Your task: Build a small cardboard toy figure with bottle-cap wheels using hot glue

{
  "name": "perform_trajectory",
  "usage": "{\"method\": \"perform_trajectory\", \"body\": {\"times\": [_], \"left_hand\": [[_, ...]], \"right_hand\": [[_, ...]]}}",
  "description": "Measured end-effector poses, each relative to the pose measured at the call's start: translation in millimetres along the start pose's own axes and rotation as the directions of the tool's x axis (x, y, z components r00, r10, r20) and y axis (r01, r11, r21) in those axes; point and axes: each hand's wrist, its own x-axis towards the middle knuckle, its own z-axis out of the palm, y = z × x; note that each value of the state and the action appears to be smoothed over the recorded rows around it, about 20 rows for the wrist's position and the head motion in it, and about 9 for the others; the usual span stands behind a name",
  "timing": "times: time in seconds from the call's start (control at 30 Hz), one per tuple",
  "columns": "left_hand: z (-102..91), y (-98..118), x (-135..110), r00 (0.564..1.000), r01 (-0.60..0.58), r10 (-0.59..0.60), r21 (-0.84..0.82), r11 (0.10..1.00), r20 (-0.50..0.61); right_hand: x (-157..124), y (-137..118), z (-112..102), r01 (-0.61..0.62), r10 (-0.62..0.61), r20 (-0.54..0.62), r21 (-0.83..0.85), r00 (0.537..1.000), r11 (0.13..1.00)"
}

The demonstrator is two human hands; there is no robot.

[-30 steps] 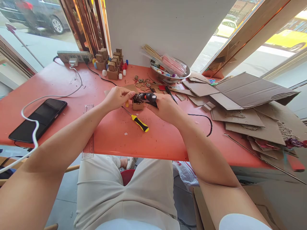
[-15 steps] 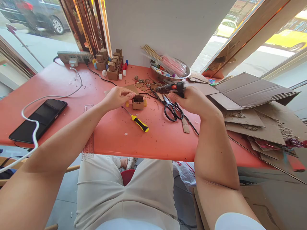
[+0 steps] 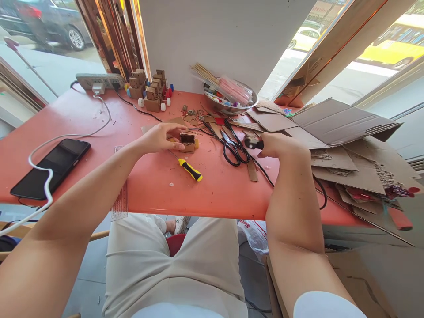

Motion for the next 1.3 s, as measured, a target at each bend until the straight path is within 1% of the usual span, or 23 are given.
{"method": "perform_trajectory", "body": {"times": [0.03,0.1,0.13,0.17,0.23,0.3,0.33,0.37,0.4,0.43,0.5,0.53,0.6,0.67,0.77,0.93,1.03,1.13,1.3], "left_hand": [[1.9,-2,1,1.0,0.006,-0.006,-0.016,1.0,-0.002],[5.5,-5,3,1.0,0.016,-0.016,-0.028,0.999,-0.005],[6.7,-7,4,1.0,0.018,-0.019,-0.029,0.999,-0.007],[7.6,-8,4,1.0,0.02,-0.02,-0.029,0.999,-0.008],[8.1,-10,5,1.0,0.023,-0.023,-0.034,0.999,-0.004],[7.9,-10,4,1.0,0.026,-0.025,-0.034,0.999,0.011],[7.7,-10,4,0.999,0.027,-0.026,-0.032,0.999,0.021],[7.5,-9,3,0.999,0.027,-0.026,-0.03,0.999,0.034],[7.4,-8,3,0.999,0.025,-0.024,-0.028,0.999,0.047],[7.1,-6,2,0.998,0.021,-0.02,-0.022,1.0,0.057],[6.3,-4,2,0.997,0.001,-0.002,0.008,1.0,0.071],[5.8,-3,2,0.997,-0.012,0.009,0.031,0.999,0.078],[4.5,-2,1,0.996,-0.039,0.033,0.075,0.996,0.081],[3.5,-3,2,0.996,-0.061,0.053,0.109,0.992,0.075],[3.1,-4,2,0.996,-0.071,0.061,0.158,0.985,0.062],[5.1,-4,2,0.997,-0.064,0.056,0.167,0.984,0.052],[5.8,-6,2,0.997,-0.073,0.066,0.176,0.982,0.043],[4.8,-7,3,0.996,-0.086,0.079,0.219,0.972,0.042],[2.6,-5,4,0.995,-0.102,0.092,0.276,0.956,0.049]], "right_hand": [[1,-1,0,-0.024,0.025,0.07,-0.018,0.997,1.0],[1,-3,-2,-0.076,0.09,0.234,-0.068,0.968,0.995],[0,-4,-4,-0.07,0.088,0.266,-0.076,0.96,0.995],[-2,-5,-7,-0.058,0.078,0.269,-0.082,0.96,0.995],[-8,-10,-14,-0.064,0.082,0.197,-0.098,0.977,0.993],[-16,-23,-20,-0.106,0.111,0.059,-0.073,0.992,0.992],[-19,-33,-21,-0.108,0.108,-0.013,-0.031,0.994,0.994],[-21,-46,-21,-0.063,0.065,-0.087,0.029,0.994,0.998],[-23,-61,-19,0.024,-0.01,-0.13,0.103,0.991,0.994],[-24,-77,-16,0.147,-0.117,-0.169,0.18,0.979,0.973],[-23,-109,-4,0.368,-0.313,-0.215,0.298,0.925,0.881],[-21,-122,3,0.438,-0.377,-0.234,0.339,0.896,0.832],[-17,-143,19,0.506,-0.446,-0.239,0.389,0.863,0.77],[-12,-154,32,0.529,-0.479,-0.226,0.412,0.848,0.742],[-6,-160,46,0.544,-0.51,-0.207,0.449,0.835,0.708],[-2,-161,54,0.545,-0.508,-0.229,0.527,0.83,0.652],[-1,-161,55,0.545,-0.504,-0.236,0.528,0.831,0.651],[-2,-160,54,0.549,-0.502,-0.244,0.517,0.83,0.657],[-2,-161,52,0.535,-0.488,-0.24,0.524,0.839,0.662]]}}
